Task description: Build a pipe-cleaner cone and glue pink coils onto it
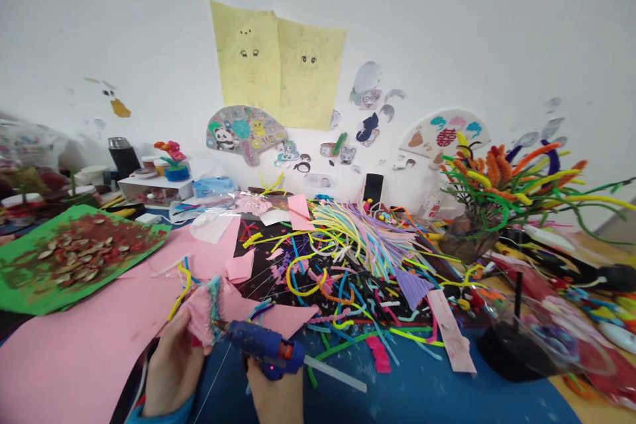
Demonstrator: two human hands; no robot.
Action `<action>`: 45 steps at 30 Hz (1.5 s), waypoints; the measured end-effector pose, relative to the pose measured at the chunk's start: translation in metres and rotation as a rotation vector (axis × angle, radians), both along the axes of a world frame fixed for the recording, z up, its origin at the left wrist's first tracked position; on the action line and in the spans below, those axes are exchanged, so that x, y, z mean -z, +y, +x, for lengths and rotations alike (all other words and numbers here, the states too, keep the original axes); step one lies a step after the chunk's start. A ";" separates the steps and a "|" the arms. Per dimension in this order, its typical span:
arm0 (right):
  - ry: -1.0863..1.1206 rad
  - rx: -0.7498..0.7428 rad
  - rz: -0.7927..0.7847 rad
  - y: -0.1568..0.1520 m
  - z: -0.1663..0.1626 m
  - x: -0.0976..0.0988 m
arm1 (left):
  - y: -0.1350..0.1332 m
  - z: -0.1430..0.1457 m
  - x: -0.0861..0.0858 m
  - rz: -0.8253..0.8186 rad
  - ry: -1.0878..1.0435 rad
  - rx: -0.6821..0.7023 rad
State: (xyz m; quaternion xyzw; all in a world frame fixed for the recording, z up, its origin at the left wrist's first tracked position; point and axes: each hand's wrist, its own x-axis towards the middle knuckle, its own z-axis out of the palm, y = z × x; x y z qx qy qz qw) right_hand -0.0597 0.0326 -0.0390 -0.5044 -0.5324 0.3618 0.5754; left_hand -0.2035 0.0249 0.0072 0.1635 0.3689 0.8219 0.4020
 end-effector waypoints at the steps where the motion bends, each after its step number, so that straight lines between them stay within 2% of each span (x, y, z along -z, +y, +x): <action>1: 0.006 0.011 0.016 0.000 0.000 -0.001 | 0.000 0.000 0.000 -0.003 0.002 -0.003; 11: 0.051 0.069 0.005 0.003 -0.003 0.003 | 0.000 0.002 -0.002 -0.028 -0.034 -0.054; 21: 0.125 -0.139 0.082 0.004 -0.003 0.001 | 0.001 0.001 -0.002 -0.040 -0.073 -0.116; 26: 0.040 0.015 0.082 0.001 -0.007 0.005 | 0.001 0.001 -0.002 -0.028 -0.081 -0.090; 31: -0.114 0.092 0.116 -0.002 -0.005 0.004 | 0.001 0.001 -0.003 -0.019 -0.094 -0.065; 40: -0.208 0.055 0.164 -0.001 -0.005 0.001 | 0.001 0.001 -0.004 -0.019 -0.173 -0.070; 45: -0.211 0.022 0.166 -0.001 -0.006 0.003 | 0.003 -0.004 0.005 -0.014 -0.185 -0.086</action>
